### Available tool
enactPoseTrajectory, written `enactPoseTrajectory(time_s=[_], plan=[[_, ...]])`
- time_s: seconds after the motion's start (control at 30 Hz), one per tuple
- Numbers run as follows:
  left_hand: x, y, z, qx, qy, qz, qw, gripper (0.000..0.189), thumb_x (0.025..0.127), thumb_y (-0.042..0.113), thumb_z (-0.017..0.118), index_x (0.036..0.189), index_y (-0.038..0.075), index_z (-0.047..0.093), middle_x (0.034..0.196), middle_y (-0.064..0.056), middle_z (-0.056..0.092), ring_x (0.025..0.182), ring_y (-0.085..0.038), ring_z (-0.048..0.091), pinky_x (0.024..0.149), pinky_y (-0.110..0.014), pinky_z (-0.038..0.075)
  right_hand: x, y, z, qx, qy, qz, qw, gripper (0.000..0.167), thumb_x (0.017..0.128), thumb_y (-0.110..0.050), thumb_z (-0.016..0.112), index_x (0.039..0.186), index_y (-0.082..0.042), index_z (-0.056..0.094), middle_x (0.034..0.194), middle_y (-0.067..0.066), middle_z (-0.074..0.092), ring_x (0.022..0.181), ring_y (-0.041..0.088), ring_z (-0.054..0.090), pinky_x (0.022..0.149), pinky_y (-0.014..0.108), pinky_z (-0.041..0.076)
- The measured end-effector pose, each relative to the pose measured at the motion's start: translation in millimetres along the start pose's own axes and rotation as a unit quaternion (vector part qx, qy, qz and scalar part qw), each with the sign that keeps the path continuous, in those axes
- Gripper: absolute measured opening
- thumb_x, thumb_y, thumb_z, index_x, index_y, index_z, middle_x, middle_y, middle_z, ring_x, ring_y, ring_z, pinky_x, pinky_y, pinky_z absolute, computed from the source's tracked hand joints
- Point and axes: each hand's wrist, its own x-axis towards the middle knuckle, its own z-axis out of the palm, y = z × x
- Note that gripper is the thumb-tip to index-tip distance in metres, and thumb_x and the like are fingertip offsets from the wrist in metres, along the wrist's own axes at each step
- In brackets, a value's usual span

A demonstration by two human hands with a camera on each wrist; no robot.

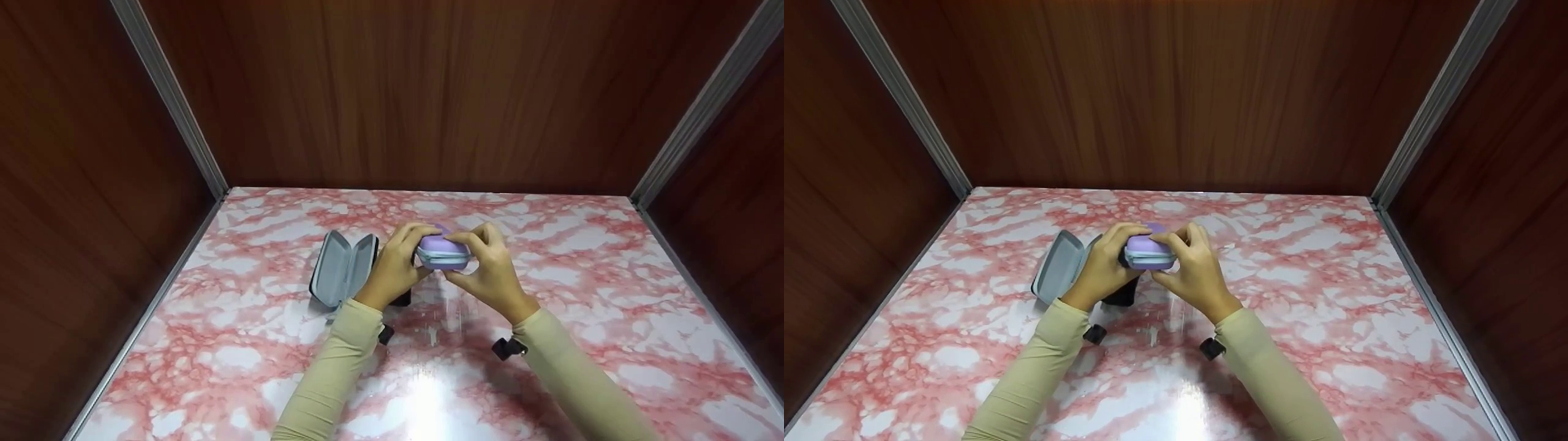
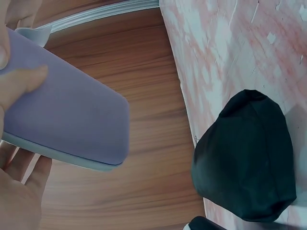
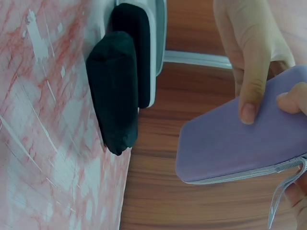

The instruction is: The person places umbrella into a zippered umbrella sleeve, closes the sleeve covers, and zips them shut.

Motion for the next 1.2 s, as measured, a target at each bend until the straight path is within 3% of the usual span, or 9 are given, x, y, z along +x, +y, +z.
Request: enactPoseTrajectory(time_s=[0.37,0.57,0.67,0.83,1.03,1.2], plan=[[-1.9,-0.9,-0.5,0.007,0.001,-0.014,0.9999,0.049,0.081,0.006,0.084,0.124,0.016,0.064,0.120,-0.001,0.062,0.111,-0.014,0.059,0.095,-0.033,0.049,4.2,-2,-5,-0.010,-0.036,0.004,0.9993,0.059,0.066,-0.009,0.092,0.119,-0.011,0.066,0.100,0.009,0.051,0.096,0.023,0.049,0.080,0.036,0.046],[-2.6,-1.7,-0.4,0.014,0.008,-0.025,0.9996,0.054,0.079,-0.003,0.081,0.125,0.017,0.064,0.121,-0.002,0.062,0.111,-0.016,0.060,0.093,-0.036,0.050,5.4,-6,-9,-0.009,-0.051,0.009,0.9986,0.063,0.070,-0.019,0.094,0.124,-0.010,0.063,0.113,0.010,0.054,0.106,0.023,0.051,0.086,0.036,0.050],[-1.8,-1.9,0.6,0.021,0.014,-0.033,0.9991,0.056,0.078,-0.006,0.080,0.126,0.017,0.064,0.122,-0.002,0.062,0.112,-0.017,0.060,0.094,-0.037,0.050,6.8,-14,-9,-0.002,-0.027,0.005,0.9996,0.059,0.072,-0.021,0.093,0.122,-0.008,0.063,0.114,0.011,0.055,0.106,0.025,0.051,0.084,0.034,0.050],[-0.9,-1.1,2.3,0.034,0.027,-0.037,0.9984,0.055,0.078,-0.003,0.082,0.126,0.018,0.065,0.122,-0.002,0.062,0.112,-0.020,0.060,0.093,-0.038,0.050,10.0,-30,-5,0.004,0.032,-0.025,0.9992,0.039,0.078,-0.017,0.087,0.108,-0.004,0.066,0.107,0.011,0.058,0.099,0.028,0.052,0.084,0.036,0.045],[-1.2,-1.5,3.5,0.043,0.045,-0.036,0.9974,0.056,0.076,-0.003,0.080,0.126,0.017,0.065,0.122,-0.003,0.062,0.110,-0.020,0.061,0.091,-0.038,0.051,15.6,-46,3,-0.065,0.039,-0.096,0.9925,0.023,0.082,-0.017,0.082,0.094,-0.005,0.066,0.093,0.008,0.062,0.087,0.029,0.056,0.077,0.042,0.044],[-2.0,-0.8,3.1,0.049,0.048,-0.047,0.9965,0.054,0.078,-0.001,0.076,0.127,0.018,0.065,0.123,-0.003,0.062,0.110,-0.020,0.060,0.090,-0.038,0.050,18.5,-54,10,-0.153,0.026,-0.099,0.9829,0.032,0.081,-0.027,0.084,0.088,-0.006,0.061,0.083,0.007,0.060,0.074,0.029,0.056,0.064,0.043,0.042]])
